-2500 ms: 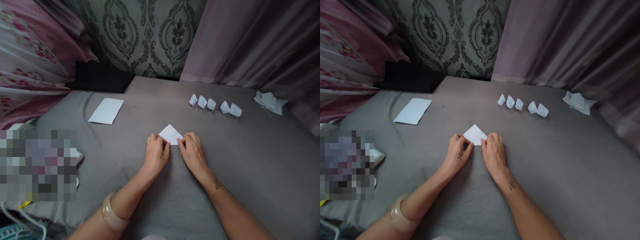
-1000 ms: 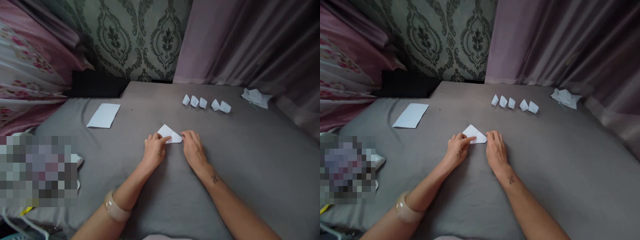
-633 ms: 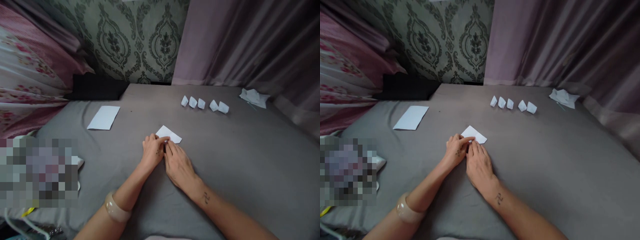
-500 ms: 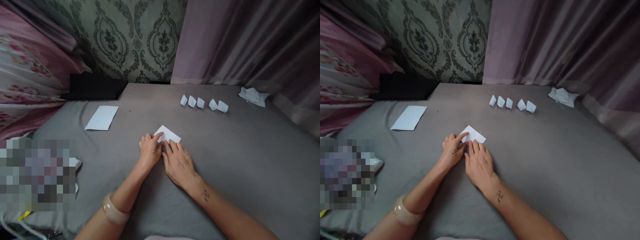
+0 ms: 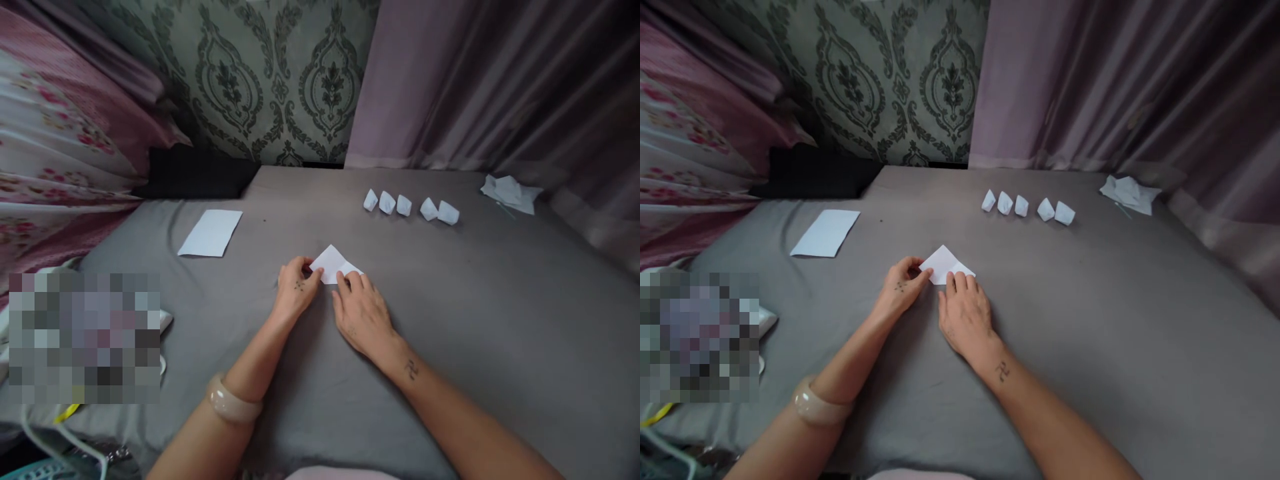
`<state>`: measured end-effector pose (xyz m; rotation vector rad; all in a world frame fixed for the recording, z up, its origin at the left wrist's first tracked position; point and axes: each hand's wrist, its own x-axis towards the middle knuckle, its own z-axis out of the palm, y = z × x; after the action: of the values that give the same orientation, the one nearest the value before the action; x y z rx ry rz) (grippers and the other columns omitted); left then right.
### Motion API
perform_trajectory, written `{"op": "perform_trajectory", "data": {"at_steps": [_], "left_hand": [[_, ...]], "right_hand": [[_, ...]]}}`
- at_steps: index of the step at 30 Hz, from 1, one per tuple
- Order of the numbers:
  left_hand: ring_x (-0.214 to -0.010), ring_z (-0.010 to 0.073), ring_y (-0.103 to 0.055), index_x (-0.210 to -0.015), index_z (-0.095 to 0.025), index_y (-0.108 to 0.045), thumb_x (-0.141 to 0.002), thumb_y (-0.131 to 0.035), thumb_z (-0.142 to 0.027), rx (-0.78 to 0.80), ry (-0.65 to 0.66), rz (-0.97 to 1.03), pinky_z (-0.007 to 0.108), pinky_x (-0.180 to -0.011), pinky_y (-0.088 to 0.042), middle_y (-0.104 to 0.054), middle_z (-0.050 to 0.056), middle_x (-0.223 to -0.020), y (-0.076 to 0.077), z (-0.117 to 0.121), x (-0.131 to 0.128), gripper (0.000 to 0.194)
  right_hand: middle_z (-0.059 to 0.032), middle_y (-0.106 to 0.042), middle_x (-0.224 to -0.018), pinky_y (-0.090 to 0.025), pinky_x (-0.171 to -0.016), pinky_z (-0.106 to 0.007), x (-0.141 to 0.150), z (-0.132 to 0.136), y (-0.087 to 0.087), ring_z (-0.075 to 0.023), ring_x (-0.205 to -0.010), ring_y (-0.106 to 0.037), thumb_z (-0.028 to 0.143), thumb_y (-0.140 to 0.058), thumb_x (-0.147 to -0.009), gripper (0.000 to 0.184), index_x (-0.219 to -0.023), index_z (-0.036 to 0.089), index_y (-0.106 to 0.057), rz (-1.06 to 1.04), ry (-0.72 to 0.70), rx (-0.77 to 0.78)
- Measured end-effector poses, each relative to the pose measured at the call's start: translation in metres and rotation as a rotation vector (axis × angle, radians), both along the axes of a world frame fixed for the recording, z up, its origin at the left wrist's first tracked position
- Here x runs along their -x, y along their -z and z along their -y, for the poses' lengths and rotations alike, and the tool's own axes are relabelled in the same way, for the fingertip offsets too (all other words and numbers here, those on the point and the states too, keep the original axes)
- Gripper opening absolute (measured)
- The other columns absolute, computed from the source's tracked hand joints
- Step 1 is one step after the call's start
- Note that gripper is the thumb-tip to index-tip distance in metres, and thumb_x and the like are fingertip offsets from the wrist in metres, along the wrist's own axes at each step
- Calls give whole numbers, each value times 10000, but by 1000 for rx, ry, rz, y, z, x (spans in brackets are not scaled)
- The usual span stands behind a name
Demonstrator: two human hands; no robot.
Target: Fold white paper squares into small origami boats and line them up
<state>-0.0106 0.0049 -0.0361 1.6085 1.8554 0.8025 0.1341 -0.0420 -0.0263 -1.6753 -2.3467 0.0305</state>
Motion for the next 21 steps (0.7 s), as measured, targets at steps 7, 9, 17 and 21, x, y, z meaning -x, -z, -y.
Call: {"op": "perform_trajectory", "data": {"at_steps": [7,9,17,21], "left_hand": [[-515,121,-584,-785,-163,-567,-761,-530,-222,75,-37,171,225,-522,-424,-660,16,-648,-7,11,-3,74],[-398,101,-545,-867,-166,-497,-741,-513,-173,169,-42,326,202,-428,-395,-660,-1,-629,-8,19,-9,127],[-366,135,-567,-1152,-138,-253,-788,-454,-107,433,-2,738,216,-350,-425,-634,-11,-643,-21,43,-35,418],[-370,112,-551,-1219,-119,-211,-820,-441,-144,415,26,685,218,-363,-435,-632,10,-715,-22,48,-34,461]], "right_hand": [[-137,-577,-1051,-445,-786,-381,-6,-5,3,-260,-960,-492,255,-389,-941,342,-1215,129,-551,-19,-33,-24],[-126,-579,-1054,-442,-807,-363,-10,-8,3,-244,-968,-496,222,-391,-939,313,-1182,140,-570,-41,-50,-27],[-90,-609,-1049,-442,-857,-323,-32,-22,1,-208,-979,-511,159,-425,-925,242,-1082,162,-608,-169,-84,21],[-63,-615,-1044,-453,-823,-303,-37,-23,4,-194,-961,-513,148,-440,-922,234,-1064,196,-619,-197,-123,28]]}}
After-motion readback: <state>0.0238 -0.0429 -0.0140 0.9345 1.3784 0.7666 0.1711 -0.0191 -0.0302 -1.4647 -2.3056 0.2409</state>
